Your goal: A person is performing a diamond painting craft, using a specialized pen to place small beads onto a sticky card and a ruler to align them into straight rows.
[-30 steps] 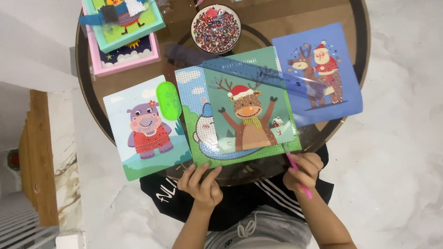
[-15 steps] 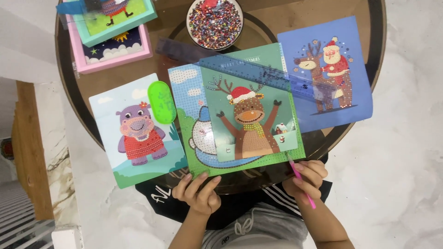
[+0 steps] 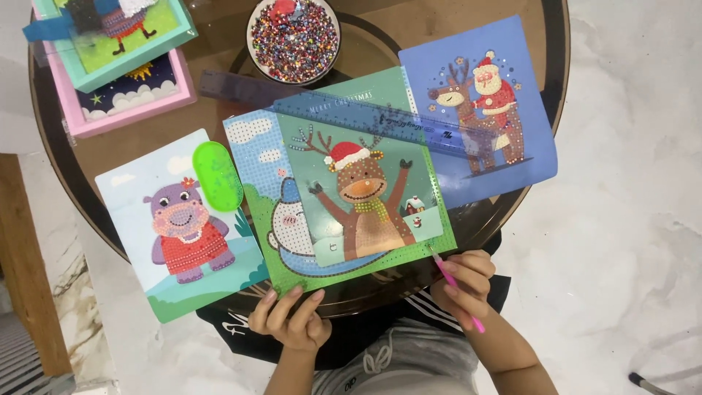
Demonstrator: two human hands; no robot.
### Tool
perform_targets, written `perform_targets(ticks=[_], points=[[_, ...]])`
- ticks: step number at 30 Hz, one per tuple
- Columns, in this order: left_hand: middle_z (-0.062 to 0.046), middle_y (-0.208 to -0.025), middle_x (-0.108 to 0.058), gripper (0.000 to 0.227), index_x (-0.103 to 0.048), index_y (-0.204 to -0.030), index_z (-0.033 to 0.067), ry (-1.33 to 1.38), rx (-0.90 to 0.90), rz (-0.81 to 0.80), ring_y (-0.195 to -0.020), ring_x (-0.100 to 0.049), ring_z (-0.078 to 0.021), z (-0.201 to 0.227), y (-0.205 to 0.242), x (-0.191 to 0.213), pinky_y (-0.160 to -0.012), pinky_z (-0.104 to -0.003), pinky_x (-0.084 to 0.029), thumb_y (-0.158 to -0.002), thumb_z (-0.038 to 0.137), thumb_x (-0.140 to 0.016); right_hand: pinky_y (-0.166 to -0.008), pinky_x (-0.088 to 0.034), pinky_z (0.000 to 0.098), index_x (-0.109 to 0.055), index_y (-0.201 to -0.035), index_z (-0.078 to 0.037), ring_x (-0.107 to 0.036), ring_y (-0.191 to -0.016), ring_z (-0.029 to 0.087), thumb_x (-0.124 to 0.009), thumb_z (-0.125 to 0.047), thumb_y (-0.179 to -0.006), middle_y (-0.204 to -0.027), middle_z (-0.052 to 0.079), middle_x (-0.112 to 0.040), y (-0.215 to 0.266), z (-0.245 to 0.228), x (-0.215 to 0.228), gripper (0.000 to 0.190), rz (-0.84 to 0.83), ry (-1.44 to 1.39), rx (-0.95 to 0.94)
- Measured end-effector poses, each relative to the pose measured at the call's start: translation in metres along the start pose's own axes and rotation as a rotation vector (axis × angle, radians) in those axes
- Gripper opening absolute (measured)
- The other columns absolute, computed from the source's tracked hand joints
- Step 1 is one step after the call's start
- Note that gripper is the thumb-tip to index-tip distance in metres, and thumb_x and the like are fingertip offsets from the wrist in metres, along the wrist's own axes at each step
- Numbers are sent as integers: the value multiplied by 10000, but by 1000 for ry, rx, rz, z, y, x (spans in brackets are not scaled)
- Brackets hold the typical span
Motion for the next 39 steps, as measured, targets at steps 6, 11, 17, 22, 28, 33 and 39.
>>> perform_targets(ticks=[6,11,17,22,28,33,39], points=[[-14,-996,-574,374,-653,-877,207,8,-1,-2,-1106,-436,-210,1,-2,1,-900,-329,-335,-1032,310,-329,-529,-380,290,-478,-878,-118,-480,-631,205,-212,-414,-1042,-804,101,-615,0,0,-1,430,-23,31,0],[-22,-990,-583,382,-651,-875,202,3,-10,15,-1095,-445,-216,2,-3,1,-881,-337,-334,-1034,311,-321,-534,-391,302,-480,-853,-109,-488,-638,218,-212,-405,-1044,-791,127,-617,-2,-1,-2,443,-14,25,-26],[-8,-991,-594,396,-665,-874,227,-13,-5,47,-1082,-457,-211,0,-1,2,-893,-335,-323,-1029,303,-308,-518,-401,322,-437,-870,-102,-495,-606,234,-181,-412,-1036,-748,150,-597,-6,-1,4,435,55,-29,-60],[-18,-992,-602,425,-666,-858,222,-4,-16,38,-1078,-459,-219,1,-2,2,-911,-336,-324,-1032,290,-284,-543,-394,332,-433,-886,-100,-499,-625,239,-163,-388,-1052,-767,157,-603,-12,4,-1,429,-21,-32,-150],[-15,-991,-598,430,-672,-852,220,-1,-4,27,-1080,-453,-218,1,-2,2,-922,-331,-327,-1031,290,-287,-583,-412,335,-443,-885,-97,-516,-629,249,-182,-383,-1058,-762,174,-601,-14,4,-1,424,-53,-34,-184],[-18,-990,-592,426,-669,-850,212,-2,-3,39,-1078,-453,-218,2,-3,2,-919,-339,-326,-1033,306,-296,-576,-412,330,-436,-891,-102,-516,-624,244,-179,-385,-1058,-767,167,-604,-16,5,-2,418,-60,-23,-184],[-19,-987,-588,440,-671,-848,205,-9,-3,40,-1082,-455,-217,2,-3,1,-906,-340,-331,-1036,325,-292,-580,-410,340,-431,-907,-101,-517,-631,254,-177,-372,-1061,-783,171,-600,-18,4,-4,402,-75,-40,-189]])
Point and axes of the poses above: each hand's wrist, its own y-axis away from the middle knuckle, its own x-axis out of the back of the hand, z = x × y, the point moved 10 cm from there along -y, towards the middle knuckle
